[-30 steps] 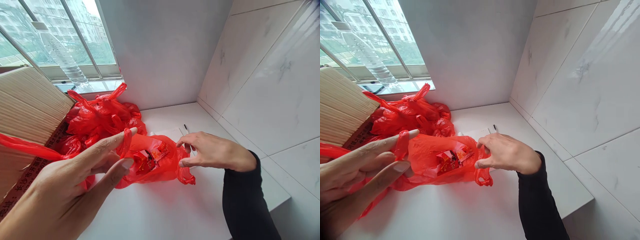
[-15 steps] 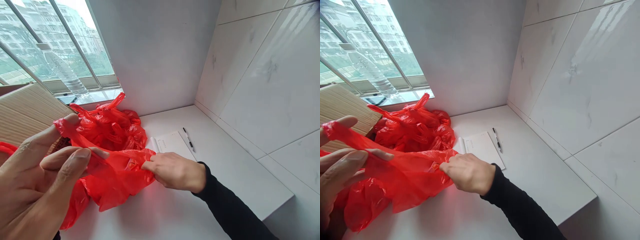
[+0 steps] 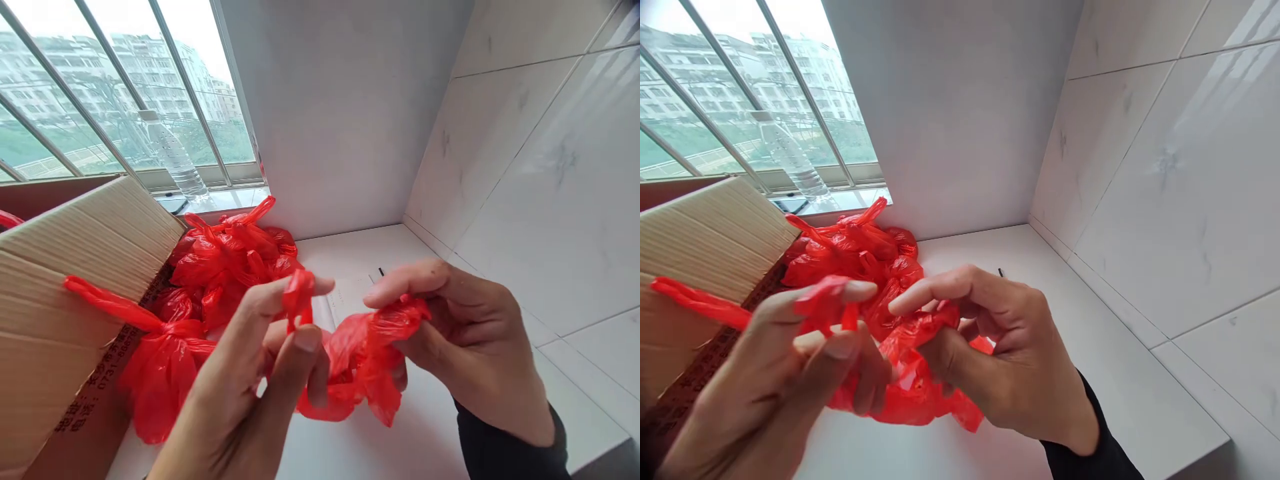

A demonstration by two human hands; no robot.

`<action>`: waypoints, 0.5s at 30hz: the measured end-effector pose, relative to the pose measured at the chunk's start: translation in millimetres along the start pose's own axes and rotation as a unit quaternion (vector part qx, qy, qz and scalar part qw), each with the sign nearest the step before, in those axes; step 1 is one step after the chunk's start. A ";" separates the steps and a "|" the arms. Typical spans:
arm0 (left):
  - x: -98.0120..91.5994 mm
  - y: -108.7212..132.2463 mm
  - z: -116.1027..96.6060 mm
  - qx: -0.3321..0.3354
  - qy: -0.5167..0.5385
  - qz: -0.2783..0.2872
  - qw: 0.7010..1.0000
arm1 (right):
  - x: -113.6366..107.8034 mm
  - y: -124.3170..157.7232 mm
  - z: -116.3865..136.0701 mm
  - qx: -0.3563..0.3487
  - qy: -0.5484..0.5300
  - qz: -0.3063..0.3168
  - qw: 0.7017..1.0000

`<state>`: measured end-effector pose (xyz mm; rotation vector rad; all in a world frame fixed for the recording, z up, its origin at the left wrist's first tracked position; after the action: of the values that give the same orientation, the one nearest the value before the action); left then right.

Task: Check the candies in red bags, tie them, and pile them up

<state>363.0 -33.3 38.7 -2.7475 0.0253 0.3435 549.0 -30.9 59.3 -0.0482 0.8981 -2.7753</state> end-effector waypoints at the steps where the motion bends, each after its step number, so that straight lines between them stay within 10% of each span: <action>1: 8.8 1.7 4.7 -0.018 -0.001 0.039 0.999 | -1.0 -0.2 -0.5 0.010 -0.018 -0.004 1.000; 9: 32.1 4.8 12.9 0.031 -0.092 0.190 0.977 | 4.1 3.4 -3.2 0.019 -0.020 0.030 0.999; 15: 25.8 -12.9 1.1 0.067 -0.064 0.135 0.986 | 6.0 -5.8 -3.7 -0.029 0.056 0.028 0.998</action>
<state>388.5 -20.2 36.0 -2.5838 0.3755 0.5698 541.6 -25.5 59.4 0.1223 0.9914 -2.7232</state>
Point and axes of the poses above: each hand's wrist, its own y-axis away from the middle knuckle, its own x-axis out of the palm, z = x × y, the point moved 5 cm from there along -y, towards the middle knuckle, and after that the axes turned 2 degrees about -y, right-handed, at the moved point
